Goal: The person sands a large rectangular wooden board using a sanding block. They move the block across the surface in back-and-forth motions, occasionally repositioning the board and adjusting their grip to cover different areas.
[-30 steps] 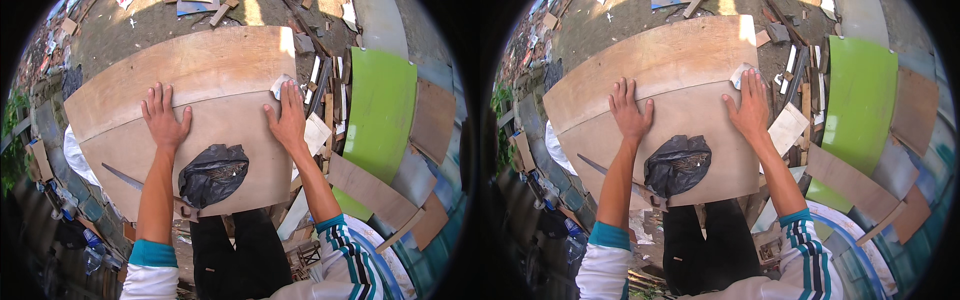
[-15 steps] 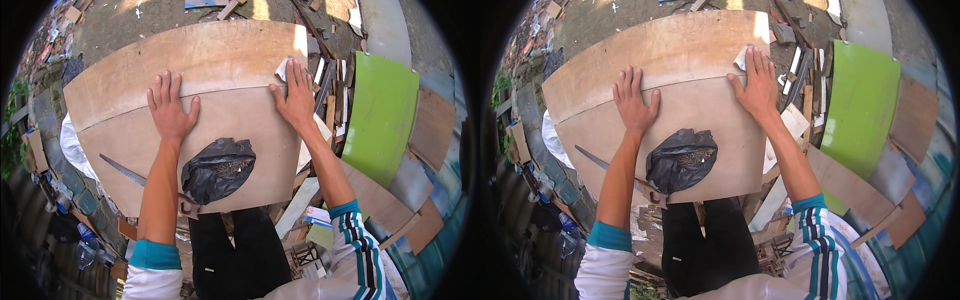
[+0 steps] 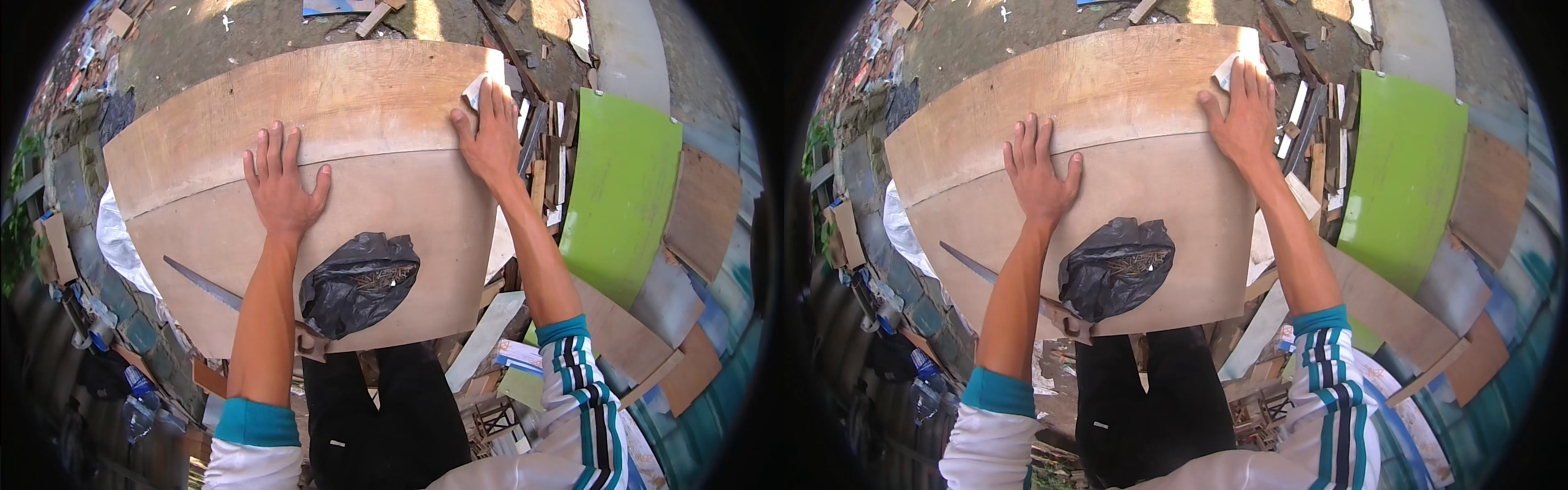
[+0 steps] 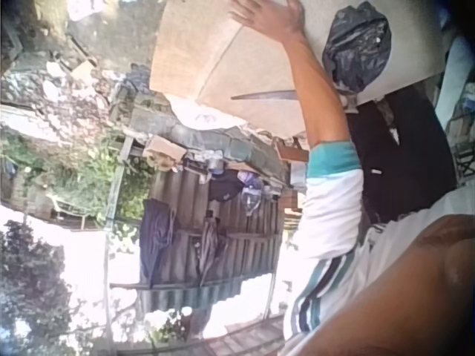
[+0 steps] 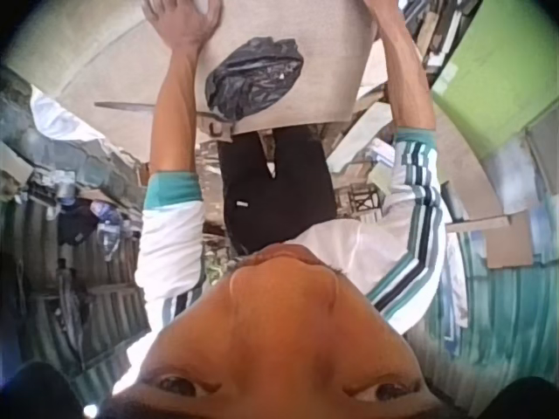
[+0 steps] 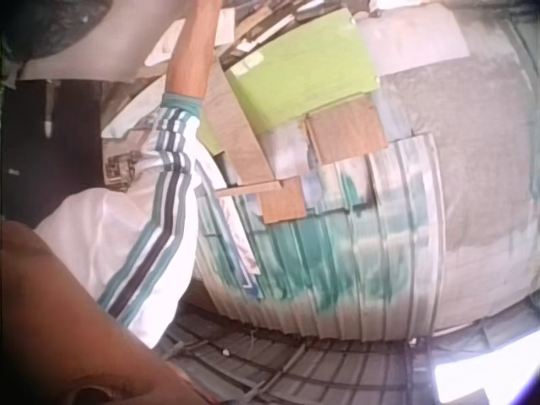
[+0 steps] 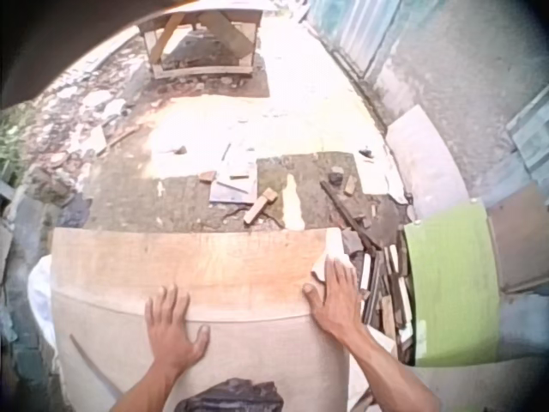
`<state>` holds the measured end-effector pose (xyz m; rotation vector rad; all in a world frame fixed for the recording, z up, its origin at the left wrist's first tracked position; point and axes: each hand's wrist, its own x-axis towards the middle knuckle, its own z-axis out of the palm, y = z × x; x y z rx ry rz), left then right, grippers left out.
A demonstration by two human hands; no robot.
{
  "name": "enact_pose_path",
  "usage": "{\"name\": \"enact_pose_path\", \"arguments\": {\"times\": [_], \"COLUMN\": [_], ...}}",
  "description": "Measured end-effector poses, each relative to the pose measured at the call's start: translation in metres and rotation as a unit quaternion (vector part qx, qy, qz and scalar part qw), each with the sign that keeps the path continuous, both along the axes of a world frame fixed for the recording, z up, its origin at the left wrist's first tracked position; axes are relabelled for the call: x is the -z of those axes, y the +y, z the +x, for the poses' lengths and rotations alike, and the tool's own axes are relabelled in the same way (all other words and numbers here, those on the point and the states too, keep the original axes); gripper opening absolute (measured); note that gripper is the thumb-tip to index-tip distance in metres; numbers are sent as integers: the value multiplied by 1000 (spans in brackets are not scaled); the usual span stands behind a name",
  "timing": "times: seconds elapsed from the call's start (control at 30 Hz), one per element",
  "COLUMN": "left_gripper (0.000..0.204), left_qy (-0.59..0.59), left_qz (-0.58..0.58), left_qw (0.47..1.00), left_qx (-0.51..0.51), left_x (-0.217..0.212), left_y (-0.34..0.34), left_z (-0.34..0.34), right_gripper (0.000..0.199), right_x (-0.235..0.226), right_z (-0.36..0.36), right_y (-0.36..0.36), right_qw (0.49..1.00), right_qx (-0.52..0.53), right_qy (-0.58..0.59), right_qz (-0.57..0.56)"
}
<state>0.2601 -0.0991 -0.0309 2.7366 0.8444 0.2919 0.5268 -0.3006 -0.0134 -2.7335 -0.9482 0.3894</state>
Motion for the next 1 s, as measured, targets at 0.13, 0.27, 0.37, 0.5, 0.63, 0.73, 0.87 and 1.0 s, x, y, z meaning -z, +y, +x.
{"name": "enact_pose_path", "arguments": {"times": [0.13, 0.27, 0.37, 0.5, 0.63, 0.73, 0.87, 1.0], "left_gripper": [73, 72, 72, 72, 72, 71, 69, 68], "left_qy": [4, 8, 2, -13, -20, -9, -25, -33], "left_qz": [-12, -2, -5, -4, 6, 14, 15, 5], "left_qw": [1000, 1000, 1000, 1000, 1000, 1000, 999, 999], "left_qx": [0, -6, -5, 0, 0, -18, -15, -7], "left_x": [1, 0, -1, 0, 3, 4, 6, 5], "left_y": [-6, 1, -3, -7, -4, 0, -4, -6], "left_z": [2, -4, -4, 4, 1, -7, 0, 1], "right_gripper": [84, 91, 93, 81, 85, 87, 77, 64], "right_x": [11, 10, 10, 19, 26, 16, 28, 28], "right_z": [34, -76, -66, 50, 23, -58, 2, 48], "right_y": [19, -52, -52, 22, -1, -54, -34, 4], "right_qw": [998, 999, 999, 988, 993, 996, 993, 990], "right_qx": [34, -37, -29, 8, -24, -58, -53, 0], "right_qy": [-32, -25, -35, -122, -94, -57, -94, -47], "right_qz": [51, -15, -26, 97, 67, -23, 37, 134]}}
